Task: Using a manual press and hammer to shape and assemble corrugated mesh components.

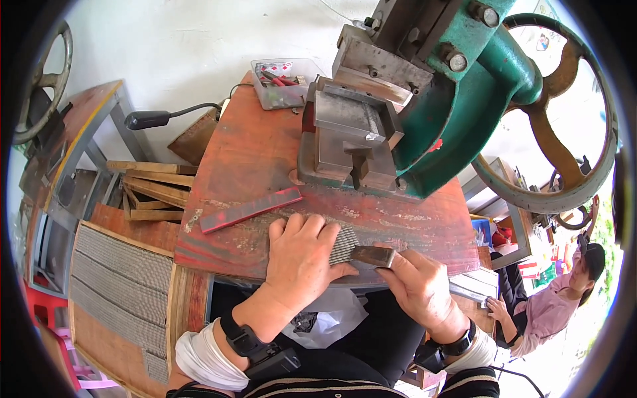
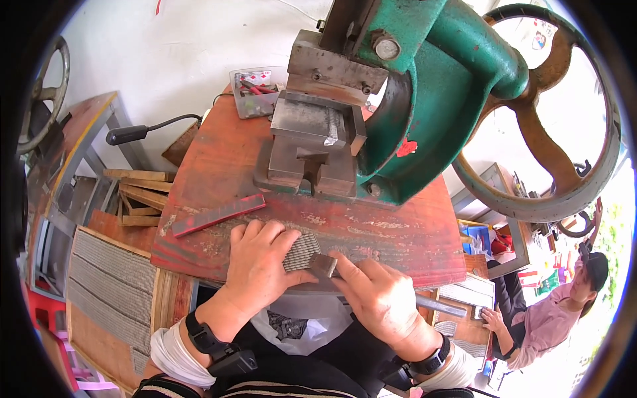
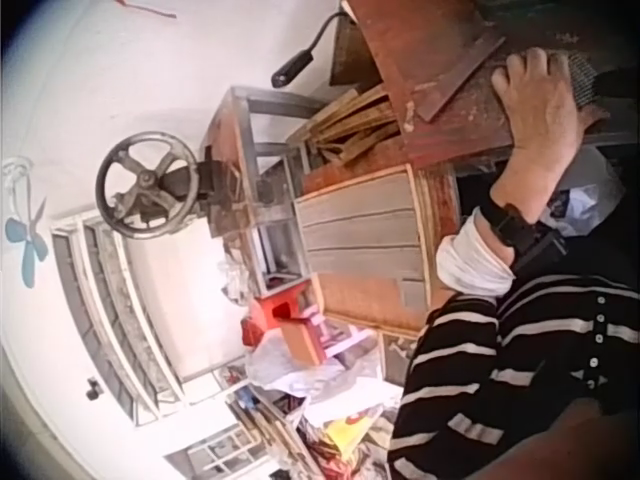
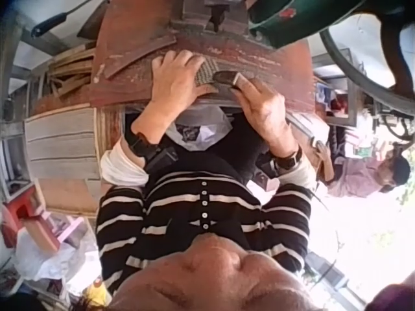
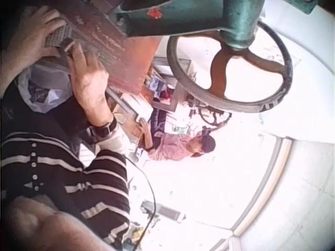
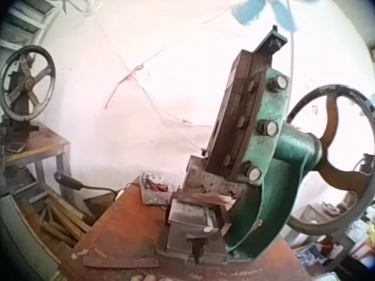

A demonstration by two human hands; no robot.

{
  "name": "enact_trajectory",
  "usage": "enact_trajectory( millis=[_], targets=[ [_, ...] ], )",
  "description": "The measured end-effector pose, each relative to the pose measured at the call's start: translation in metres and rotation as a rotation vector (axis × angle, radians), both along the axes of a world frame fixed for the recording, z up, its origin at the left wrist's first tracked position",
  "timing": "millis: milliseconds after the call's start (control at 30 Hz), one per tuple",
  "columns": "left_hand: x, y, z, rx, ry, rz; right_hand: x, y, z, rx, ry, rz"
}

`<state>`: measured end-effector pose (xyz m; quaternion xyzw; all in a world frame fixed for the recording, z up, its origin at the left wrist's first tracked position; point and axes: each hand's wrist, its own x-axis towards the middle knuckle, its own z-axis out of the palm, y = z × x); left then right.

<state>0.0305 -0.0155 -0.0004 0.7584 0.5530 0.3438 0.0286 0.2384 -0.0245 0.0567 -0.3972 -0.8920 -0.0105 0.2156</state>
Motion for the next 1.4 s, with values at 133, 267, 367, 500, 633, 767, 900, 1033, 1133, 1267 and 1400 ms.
enact_trajectory(
  millis=[133,267,367,500,633,767,900,1033,1133,1267,1400],
  targets=[
    [0.0,0.001,-0.001,-0.006,-0.012,0.007,-0.002,0.0,0.01,0.017,-0.006,-0.009],
    [-0.001,0.0,-0.002,-0.009,-0.008,0.01,-0.004,-0.005,0.003,-0.006,-0.083,-0.02],
    [-0.001,0.001,-0.002,-0.033,0.009,-0.005,0.004,-0.004,0.002,0.002,-0.039,-0.029],
    [0.0,0.0,0.001,-0.003,0.005,0.005,0.008,-0.007,0.004,-0.01,0.051,-0.056],
    [0.0,0.002,0.0,0.034,0.013,0.013,0.018,-0.004,0.005,-0.064,0.05,-0.088],
    [-0.001,-0.001,0.0,0.056,0.004,0.011,0.035,0.011,-0.006,-0.005,0.052,-0.186],
    [-0.002,0.001,0.001,-0.002,0.024,0.0,0.052,0.04,-0.039,0.14,-0.031,-0.233],
    [-0.003,0.002,-0.002,-0.041,0.005,-0.016,0.055,0.047,-0.039,0.182,-0.083,-0.245],
    [-0.002,0.002,0.0,-0.054,-0.035,-0.019,0.04,0.04,-0.023,0.24,-0.063,-0.229],
    [-0.006,0.003,0.0,-0.052,-0.043,-0.052,-0.011,0.049,-0.018,-0.215,0.238,0.221],
    [-0.005,0.003,0.0,-0.06,-0.037,-0.057,-0.016,0.065,-0.014,-0.543,0.186,0.261]
  ],
)
